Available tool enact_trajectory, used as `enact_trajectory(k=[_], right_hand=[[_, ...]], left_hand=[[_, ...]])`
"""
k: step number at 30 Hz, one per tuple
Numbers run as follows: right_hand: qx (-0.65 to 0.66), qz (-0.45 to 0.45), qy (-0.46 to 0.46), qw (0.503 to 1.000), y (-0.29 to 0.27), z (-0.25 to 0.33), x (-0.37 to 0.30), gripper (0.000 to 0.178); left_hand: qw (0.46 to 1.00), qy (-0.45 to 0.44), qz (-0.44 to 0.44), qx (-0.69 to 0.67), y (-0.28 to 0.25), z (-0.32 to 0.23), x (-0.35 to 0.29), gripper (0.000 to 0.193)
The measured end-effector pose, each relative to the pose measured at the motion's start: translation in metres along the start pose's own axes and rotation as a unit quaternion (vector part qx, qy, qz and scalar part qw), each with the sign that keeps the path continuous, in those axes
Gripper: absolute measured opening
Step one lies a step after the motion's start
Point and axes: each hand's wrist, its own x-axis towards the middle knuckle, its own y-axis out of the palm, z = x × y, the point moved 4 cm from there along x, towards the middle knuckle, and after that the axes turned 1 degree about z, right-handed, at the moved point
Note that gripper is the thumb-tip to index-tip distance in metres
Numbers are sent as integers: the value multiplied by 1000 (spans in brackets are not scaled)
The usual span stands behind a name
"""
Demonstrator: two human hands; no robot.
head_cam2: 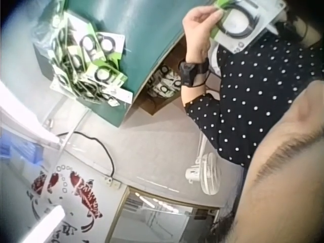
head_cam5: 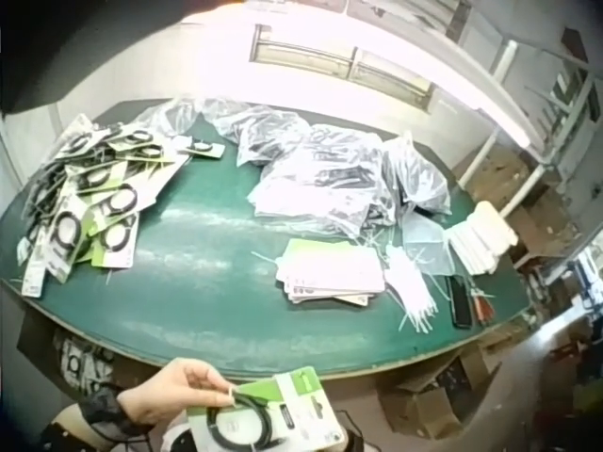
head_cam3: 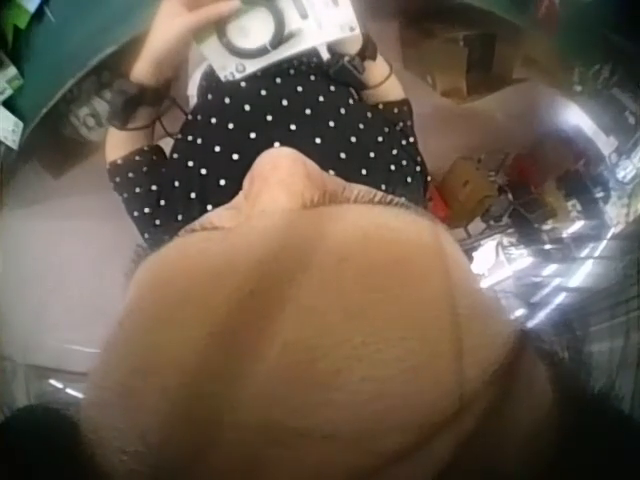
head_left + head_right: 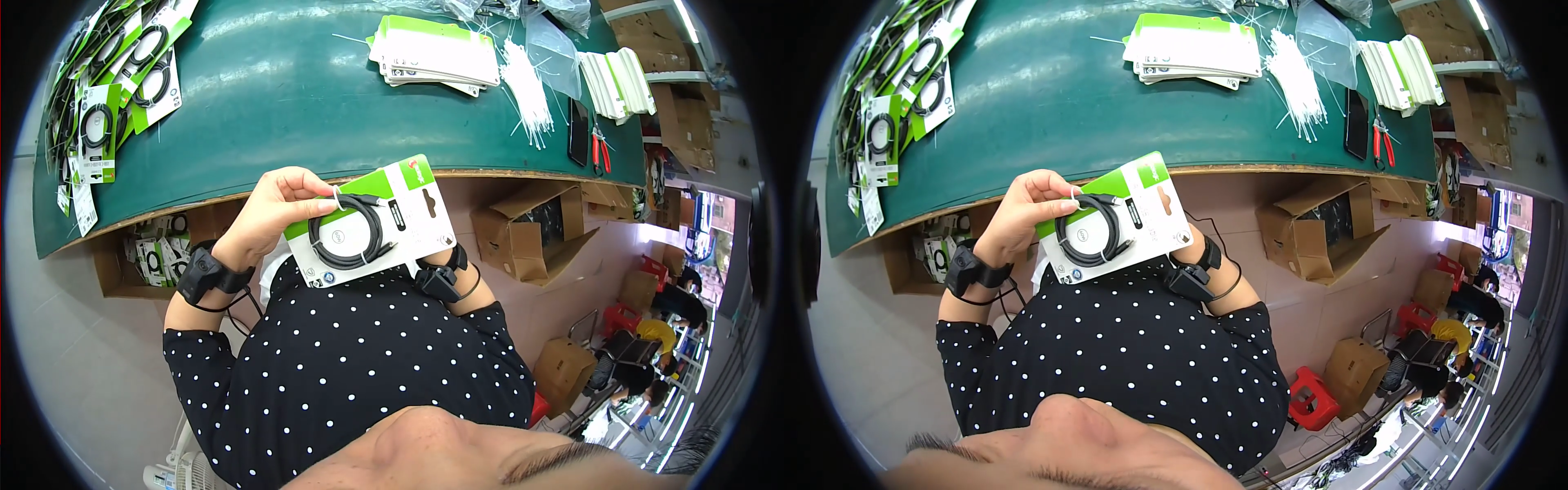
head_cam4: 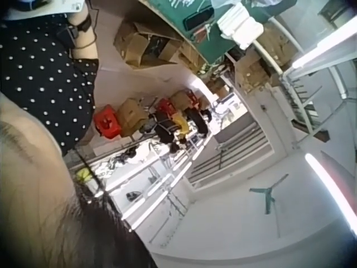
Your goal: The person picks up a cable and a cardboard backing, aligns them, and threads a zip tie through the holes to secure the cable. After tightening the tie by hand, they set the packaged cable aside and repeat the process with another cable.
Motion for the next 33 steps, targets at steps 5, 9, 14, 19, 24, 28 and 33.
enact_trajectory(k=[5,9,14,19,24,28,33], right_hand=[[424,64,70,901,2,-24,6,39],[329,37,127,935,1,-22,0,40],[269,-12,116,956,10,8,2,40],[288,-13,107,952,9,26,8,32],[-72,11,-144,987,-3,38,20,29],[43,5,-97,994,6,49,27,30],[310,9,16,951,14,50,29,32]], left_hand=[[1000,-2,0,-18,-2,6,7,13],[1000,-3,5,-20,1,2,3,13],[999,-12,19,-31,-2,4,1,14],[999,-7,31,-40,-1,2,5,14],[998,19,40,-42,-6,0,-1,15],[996,50,42,-68,-8,-8,2,15],[994,70,32,-73,-6,-11,0,15]])
